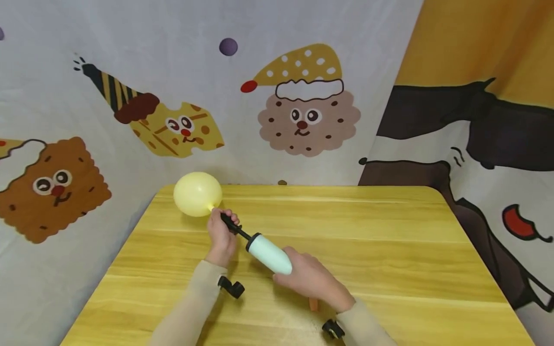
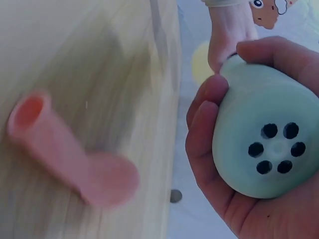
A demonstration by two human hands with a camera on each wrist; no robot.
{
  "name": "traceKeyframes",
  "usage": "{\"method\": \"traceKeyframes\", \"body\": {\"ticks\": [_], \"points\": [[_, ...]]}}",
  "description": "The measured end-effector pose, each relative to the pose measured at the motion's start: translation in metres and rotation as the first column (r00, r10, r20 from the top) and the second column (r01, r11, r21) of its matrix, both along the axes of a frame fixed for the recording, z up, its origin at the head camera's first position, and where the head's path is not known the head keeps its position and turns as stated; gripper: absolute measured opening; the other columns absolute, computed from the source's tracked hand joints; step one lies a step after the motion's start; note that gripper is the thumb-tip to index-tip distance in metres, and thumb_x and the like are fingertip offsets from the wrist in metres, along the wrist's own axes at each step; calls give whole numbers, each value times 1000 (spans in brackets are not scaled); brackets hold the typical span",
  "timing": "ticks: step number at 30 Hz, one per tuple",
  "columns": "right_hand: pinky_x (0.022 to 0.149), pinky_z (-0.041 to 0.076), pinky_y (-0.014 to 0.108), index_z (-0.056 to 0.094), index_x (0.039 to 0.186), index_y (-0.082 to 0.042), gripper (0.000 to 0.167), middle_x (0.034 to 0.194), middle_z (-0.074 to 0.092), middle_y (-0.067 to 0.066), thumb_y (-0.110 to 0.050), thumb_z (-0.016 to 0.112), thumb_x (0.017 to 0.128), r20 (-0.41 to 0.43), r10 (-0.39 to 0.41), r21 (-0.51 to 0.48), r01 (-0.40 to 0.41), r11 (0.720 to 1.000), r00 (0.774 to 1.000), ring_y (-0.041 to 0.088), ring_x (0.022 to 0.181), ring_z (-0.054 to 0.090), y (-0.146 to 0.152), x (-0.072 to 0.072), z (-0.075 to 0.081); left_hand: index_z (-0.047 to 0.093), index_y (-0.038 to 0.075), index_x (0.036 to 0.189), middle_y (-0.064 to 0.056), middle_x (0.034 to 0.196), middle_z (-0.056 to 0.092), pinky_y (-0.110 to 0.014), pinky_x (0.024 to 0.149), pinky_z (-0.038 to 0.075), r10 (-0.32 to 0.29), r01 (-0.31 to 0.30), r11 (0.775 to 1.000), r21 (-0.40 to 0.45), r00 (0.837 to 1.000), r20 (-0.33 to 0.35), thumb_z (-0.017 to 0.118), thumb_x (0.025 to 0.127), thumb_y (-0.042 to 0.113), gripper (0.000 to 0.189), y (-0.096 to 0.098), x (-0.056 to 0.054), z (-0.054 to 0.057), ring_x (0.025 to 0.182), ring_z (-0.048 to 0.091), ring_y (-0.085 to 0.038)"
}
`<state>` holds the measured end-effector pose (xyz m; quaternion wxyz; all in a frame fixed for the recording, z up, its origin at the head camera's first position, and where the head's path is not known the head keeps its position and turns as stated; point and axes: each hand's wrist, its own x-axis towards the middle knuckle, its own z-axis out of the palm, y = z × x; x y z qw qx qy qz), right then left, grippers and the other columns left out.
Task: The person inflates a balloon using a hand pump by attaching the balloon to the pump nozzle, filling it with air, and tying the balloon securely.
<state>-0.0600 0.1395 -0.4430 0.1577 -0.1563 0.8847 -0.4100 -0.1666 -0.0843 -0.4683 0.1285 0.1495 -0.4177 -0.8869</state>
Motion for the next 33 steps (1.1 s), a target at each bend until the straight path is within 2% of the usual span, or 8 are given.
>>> {"method": "traceKeyframes", "body": {"ticks": [3, 6, 10, 12, 16, 18, 23, 33], "points": [[59, 53, 32, 56, 136, -5, 59, 101, 66, 7, -35, 79, 90, -5, 26, -3, -26, 1000, 1000, 14, 54, 60, 12, 4, 3, 48, 10, 86, 0, 72, 52, -23, 52, 43, 47, -47, 999, 4, 999, -19, 29, 116, 29, 40, -13, -8, 3, 57, 50, -11], [49, 56, 38, 52, 139, -3, 62, 101, 65, 12, -34, 77, 92, 54, 47, -60, -44, 997, 997, 22, 42, 62, 18, 8, 3, 48, 10, 86, 0, 71, 52, -23, 52, 43, 58, -58, 998, 0, 998, -12, 29, 116, 28, 40, -21, -11, 5, 57, 50, -11], [36, 51, 50, 49, 139, -2, 60, 98, 63, 18, -29, 76, 94, 137, 52, -118, -36, 992, 989, 31, 39, 62, 17, 9, -3, 47, 10, 86, 1, 70, 52, -24, 52, 42, 51, -51, 999, -2, 999, 0, 28, 115, 26, 39, -20, -7, 3, 57, 49, -12], [34, 50, 50, 49, 139, -3, 59, 98, 62, 19, -28, 76, 93, 150, 37, -107, -21, 994, 988, 31, 38, 61, 15, 10, -6, 46, 11, 86, 1, 70, 52, -24, 52, 42, 56, -56, 998, -5, 998, -1, 28, 115, 26, 38, -16, -5, -1, 57, 49, -12], [32, 49, 45, 50, 136, -4, 58, 97, 61, 17, -28, 77, 91, 118, 1, -50, 5, 999, 993, 25, 37, 59, 6, 8, -11, 46, 11, 87, 1, 72, 52, -24, 54, 42, 53, -53, 999, 0, 999, 6, 29, 115, 25, 36, -6, 1, -8, 58, 50, -12], [33, 49, 41, 52, 134, -3, 58, 96, 62, 15, -29, 78, 89, 84, -9, -19, 11, 1000, 996, 20, 42, 59, 2, 6, -12, 46, 10, 89, 0, 73, 51, -23, 55, 43, 46, -46, 999, 3, 999, 13, 29, 115, 24, 34, 0, 4, -10, 59, 50, -12], [43, 50, 30, 55, 129, -1, 57, 91, 64, 9, -29, 80, 86, 17, -14, 29, 14, 999, 1000, 16, 58, 58, -9, 0, -12, 47, 10, 91, -1, 75, 51, -23, 57, 44, 26, -26, 1000, -1, 999, 23, 31, 115, 25, 33, 12, 10, -12, 60, 50, -12], [41, 49, 30, 55, 126, 2, 55, 83, 62, 7, -27, 80, 86, 25, -25, 19, 25, 1000, 999, 15, 53, 58, -18, -7, -16, 47, 10, 92, 0, 75, 53, -23, 58, 45, -21, 22, 999, -28, 999, 33, 30, 115, 28, 34, 25, 18, -17, 59, 51, -12]]}}
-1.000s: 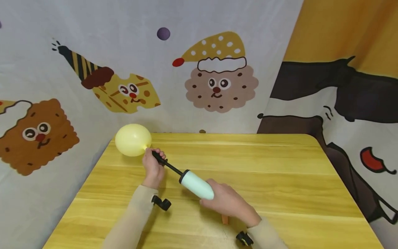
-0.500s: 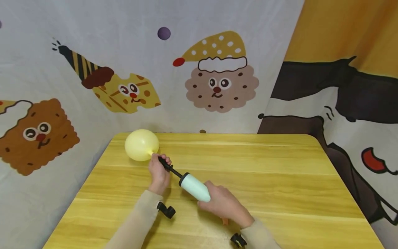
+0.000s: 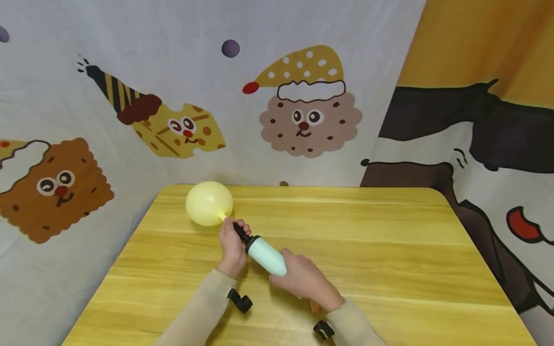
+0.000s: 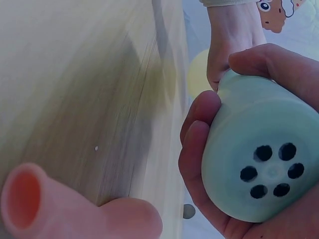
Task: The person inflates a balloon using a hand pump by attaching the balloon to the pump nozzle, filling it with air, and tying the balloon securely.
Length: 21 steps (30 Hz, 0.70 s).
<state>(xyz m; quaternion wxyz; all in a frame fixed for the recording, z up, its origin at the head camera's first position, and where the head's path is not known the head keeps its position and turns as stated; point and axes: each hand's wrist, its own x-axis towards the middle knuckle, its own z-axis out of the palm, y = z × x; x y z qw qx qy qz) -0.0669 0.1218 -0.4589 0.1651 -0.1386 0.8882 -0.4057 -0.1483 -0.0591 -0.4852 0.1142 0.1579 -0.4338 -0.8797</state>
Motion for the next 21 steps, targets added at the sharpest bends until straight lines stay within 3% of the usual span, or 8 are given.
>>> {"method": "traceKeyframes", "body": {"ticks": [7, 12, 21], "points": [[43, 49, 30, 56, 125, 2, 56, 83, 63, 8, -28, 80, 84, -2, 0, -5, 0, 1000, 1000, 16, 55, 58, -2, -2, 0, 47, 10, 94, 1, 76, 54, -23, 59, 47, -40, 39, 999, 9, 999, 19, 31, 115, 30, 33, 2, 2, -4, 60, 52, -12], [46, 50, 32, 54, 129, 3, 60, 85, 63, 9, -32, 79, 87, 36, -10, -14, 11, 1000, 999, 17, 58, 59, -3, -1, 1, 51, 8, 92, 0, 75, 55, -24, 61, 47, -62, 60, 998, 24, 996, 66, 36, 114, 27, 33, -3, -5, -4, 63, 53, -12], [45, 50, 33, 54, 131, 3, 63, 84, 62, 8, -38, 77, 89, 51, -16, -36, 18, 999, 999, 17, 57, 59, -4, 3, 3, 54, 8, 85, -1, 74, 55, -24, 61, 48, -8, 8, 1000, -3, 995, 97, 35, 113, 23, 37, -6, -13, -1, 63, 54, -13]]}}
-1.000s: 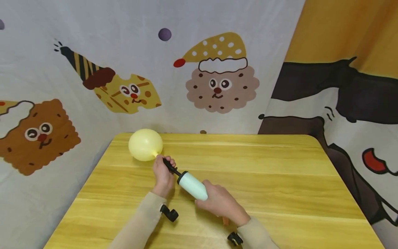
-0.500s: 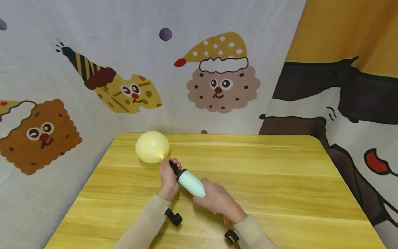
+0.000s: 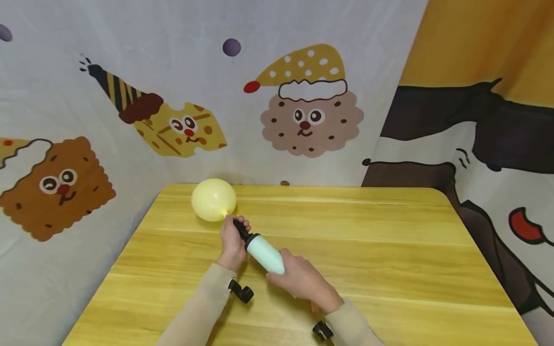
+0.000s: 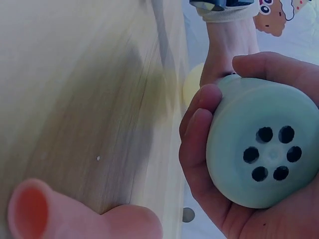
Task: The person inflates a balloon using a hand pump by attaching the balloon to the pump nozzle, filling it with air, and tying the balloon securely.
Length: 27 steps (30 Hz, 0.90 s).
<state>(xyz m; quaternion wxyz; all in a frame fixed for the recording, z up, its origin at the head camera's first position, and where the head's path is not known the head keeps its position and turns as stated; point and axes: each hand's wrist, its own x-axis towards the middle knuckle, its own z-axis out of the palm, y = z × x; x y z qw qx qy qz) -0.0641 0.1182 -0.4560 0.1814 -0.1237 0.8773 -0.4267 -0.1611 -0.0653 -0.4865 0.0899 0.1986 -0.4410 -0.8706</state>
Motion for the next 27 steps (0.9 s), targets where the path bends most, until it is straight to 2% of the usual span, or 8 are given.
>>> {"method": "traceKeyframes", "body": {"ticks": [5, 9, 12, 15, 18, 22, 25, 27], "points": [[41, 47, 29, 53, 130, 2, 59, 80, 60, 7, -36, 76, 91, 0, 6, 5, -6, 1000, 1000, 16, 53, 57, 1, 2, 1, 53, 8, 85, 0, 73, 56, -24, 57, 49, 47, -47, 999, 1, 999, -18, 33, 114, 25, 39, 2, -2, -1, 59, 54, -12], [40, 47, 29, 53, 132, 2, 59, 80, 61, 7, -35, 76, 91, -17, -1, 10, 1, 1000, 1000, 15, 51, 56, 4, 5, 2, 50, 8, 88, -1, 72, 56, -25, 55, 50, 62, -61, 998, 21, 998, -4, 31, 114, 24, 36, 3, -6, 0, 57, 55, -13], [35, 48, 33, 52, 134, 0, 60, 82, 61, 9, -36, 75, 92, -2, 9, 12, -9, 1000, 1000, 14, 45, 56, 10, 10, 3, 50, 8, 86, 0, 69, 56, -24, 55, 50, 117, -117, 992, 37, 993, -6, 33, 113, 19, 34, -5, -12, -1, 56, 55, -12], [32, 46, 34, 52, 134, -3, 58, 84, 61, 10, -37, 75, 93, 45, 19, -16, -18, 1000, 999, 14, 40, 53, 21, 17, 5, 53, 7, 85, 1, 68, 57, -22, 57, 48, 151, -151, 988, 10, 988, -4, 36, 109, 14, 31, -16, -17, -3, 58, 57, -11], [34, 47, 34, 51, 133, -4, 56, 79, 63, 11, -37, 75, 94, 80, 26, -59, -22, 998, 996, 17, 38, 55, 34, 22, 8, 56, 6, 91, 0, 77, 64, -24, 63, 47, 96, -95, 993, -66, 995, 14, 39, 110, 16, 27, -25, -18, -5, 67, 62, -12], [46, 50, 35, 52, 137, -3, 62, 86, 68, 10, -38, 76, 93, 35, -30, -21, 31, 999, 999, 20, 52, 61, 55, 22, 15, 62, 6, 97, -1, 90, 73, -28, 69, 47, -7, 11, 978, -208, 1000, 23, 47, 111, 21, 25, -33, -18, -7, 78, 67, -12], [52, 50, 36, 51, 141, -3, 68, 97, 68, 10, -39, 78, 91, -9, -134, 46, 134, 990, 991, 20, 62, 60, 75, 21, 18, 67, 5, 97, -1, 92, 75, -31, 70, 50, -80, 77, 938, -339, 997, 6, 49, 111, 25, 30, -40, -17, -6, 80, 68, -12], [52, 50, 36, 50, 142, -2, 71, 101, 67, 12, -41, 78, 91, -35, -188, 90, 190, 978, 982, 20, 65, 59, 91, 20, 18, 68, 5, 96, 0, 90, 74, -33, 70, 50, -137, 123, 896, -428, 991, -2, 50, 111, 28, 33, -44, -14, -4, 78, 67, -12]]}}
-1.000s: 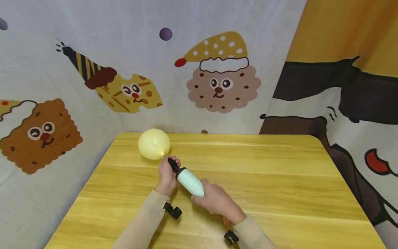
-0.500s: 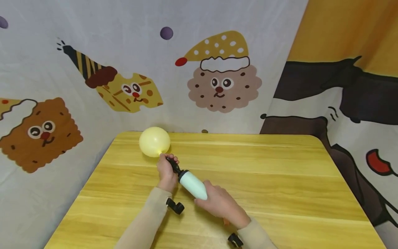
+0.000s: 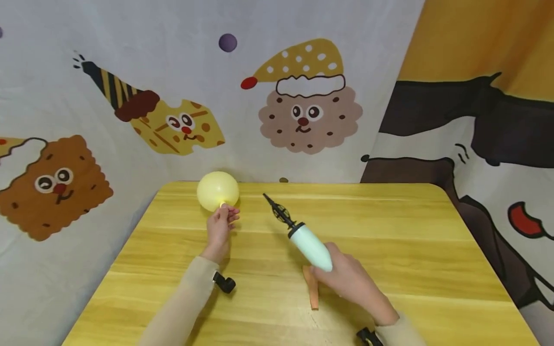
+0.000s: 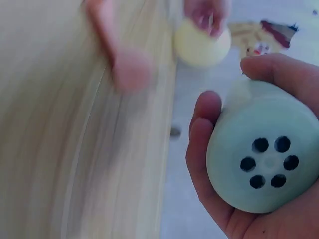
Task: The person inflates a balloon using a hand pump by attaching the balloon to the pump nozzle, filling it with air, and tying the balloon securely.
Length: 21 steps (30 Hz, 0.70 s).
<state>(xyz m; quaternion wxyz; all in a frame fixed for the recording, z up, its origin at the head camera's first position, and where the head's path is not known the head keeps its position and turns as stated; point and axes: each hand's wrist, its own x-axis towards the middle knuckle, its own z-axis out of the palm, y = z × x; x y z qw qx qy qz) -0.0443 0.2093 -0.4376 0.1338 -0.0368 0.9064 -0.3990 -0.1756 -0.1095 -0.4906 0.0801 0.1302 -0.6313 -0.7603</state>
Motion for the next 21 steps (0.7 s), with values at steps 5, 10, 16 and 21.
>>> {"method": "traceKeyframes", "body": {"ticks": [5, 10, 16, 21], "points": [[63, 51, 40, 51, 140, 3, 75, 113, 66, 17, -48, 76, 91, -104, -58, 173, 76, 982, 993, 25, 84, 62, 40, -1, -7, 66, -4, 99, -11, 89, 74, -34, 69, 51, -155, 148, 967, -208, 988, -17, 46, 113, 27, 40, -10, 5, 10, 77, 67, -16], [65, 48, 41, 56, 135, 8, 78, 112, 58, 21, -53, 76, 90, -195, -90, 280, 143, 949, 977, 28, 88, 57, 71, 1, -17, 64, -5, 102, -11, 86, 72, -33, 67, 51, -217, 207, 930, -303, 976, 1, 46, 113, 31, 42, -16, 6, 10, 75, 65, -15], [65, 50, 46, 51, 134, 16, 83, 106, 56, 26, -51, 76, 91, -215, -103, 330, 172, 928, 971, 31, 84, 57, 98, -1, -29, 66, -6, 102, -5, 80, 70, -44, 72, 53, -247, 238, 893, -383, 969, 27, 47, 112, 29, 40, -16, 10, 16, 73, 65, -16], [62, 49, 47, 43, 128, 25, 83, 103, 53, 34, -47, 71, 96, -218, -122, 350, 195, 916, 968, 36, 81, 56, 117, -3, -36, 67, -3, 96, -7, 77, 69, -57, 78, 56, -309, 264, 832, -487, 951, -12, 48, 112, 24, 37, -15, 11, 20, 71, 65, -18]]}}
